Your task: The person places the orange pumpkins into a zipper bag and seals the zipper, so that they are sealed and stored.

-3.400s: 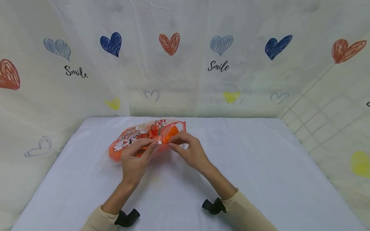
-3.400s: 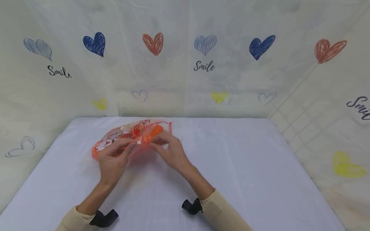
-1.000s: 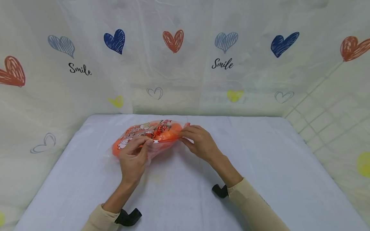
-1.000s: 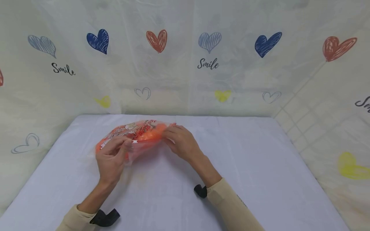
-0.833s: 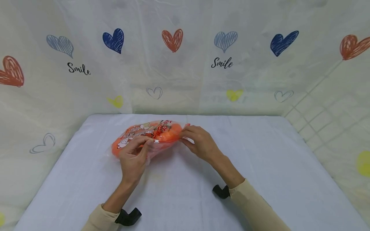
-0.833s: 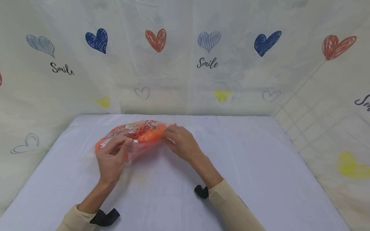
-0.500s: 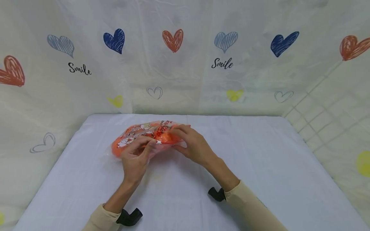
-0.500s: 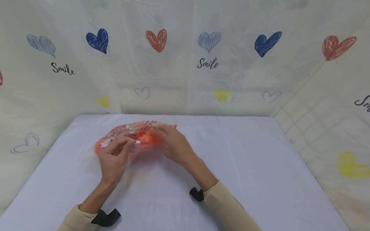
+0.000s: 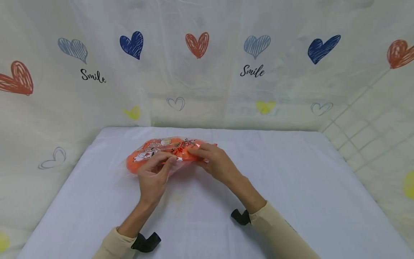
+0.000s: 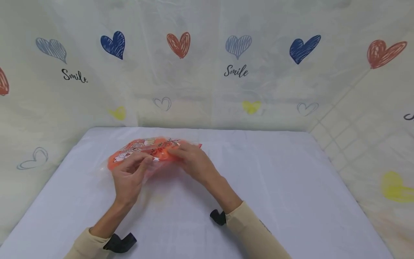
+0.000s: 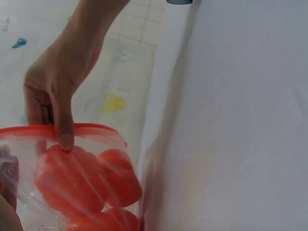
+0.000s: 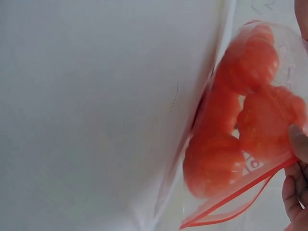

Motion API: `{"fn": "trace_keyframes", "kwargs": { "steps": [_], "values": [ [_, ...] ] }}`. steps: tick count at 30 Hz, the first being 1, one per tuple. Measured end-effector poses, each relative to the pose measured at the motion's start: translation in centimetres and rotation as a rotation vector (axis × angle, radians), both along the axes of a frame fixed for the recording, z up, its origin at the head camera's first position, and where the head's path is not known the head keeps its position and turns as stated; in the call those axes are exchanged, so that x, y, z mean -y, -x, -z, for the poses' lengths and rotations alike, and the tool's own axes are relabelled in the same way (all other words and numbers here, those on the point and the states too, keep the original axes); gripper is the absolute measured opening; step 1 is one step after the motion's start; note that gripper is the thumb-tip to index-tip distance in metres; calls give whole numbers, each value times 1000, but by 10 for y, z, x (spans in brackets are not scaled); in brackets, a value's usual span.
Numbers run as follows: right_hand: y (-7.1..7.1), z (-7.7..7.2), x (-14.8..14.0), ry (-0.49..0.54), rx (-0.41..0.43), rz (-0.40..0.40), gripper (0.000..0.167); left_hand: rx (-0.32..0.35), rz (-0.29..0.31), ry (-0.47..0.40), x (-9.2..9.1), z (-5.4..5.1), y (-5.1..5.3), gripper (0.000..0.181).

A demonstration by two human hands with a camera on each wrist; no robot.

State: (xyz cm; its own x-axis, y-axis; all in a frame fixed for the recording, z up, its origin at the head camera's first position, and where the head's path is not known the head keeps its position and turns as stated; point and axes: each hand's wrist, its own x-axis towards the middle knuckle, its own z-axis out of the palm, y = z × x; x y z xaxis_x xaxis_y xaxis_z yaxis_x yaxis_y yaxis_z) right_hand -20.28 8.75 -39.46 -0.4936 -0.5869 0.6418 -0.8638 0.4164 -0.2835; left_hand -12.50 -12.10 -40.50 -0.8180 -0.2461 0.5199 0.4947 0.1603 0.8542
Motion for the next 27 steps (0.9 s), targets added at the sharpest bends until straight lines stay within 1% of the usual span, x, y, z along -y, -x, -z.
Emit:
{"fn": "trace_keyframes", "kwargs": {
  "steps": [4,10,15,18,21,24,27],
  "values": [
    [1,1,1,29,31,-18,44,-6,2,2,0,0,0,18],
    [3,1,3,36,99,-4,43,-9,10,-4,-1,-2,-1,18],
    [3,-1,2,42,144,15,44,-16,15,31,-1,2,1,17],
    [4,-2,1,43,165,34,46,-39,35,50,-1,3,1,18],
    [7,-2,1,50,183,52,47,-60,43,71,-2,4,1,20],
    [11,-1,-1,65,205,53,47,-63,27,79,-2,4,1,20],
    [13,-1,-3,109,244,18,44,-42,3,62,-3,5,3,20]
  ]
}}
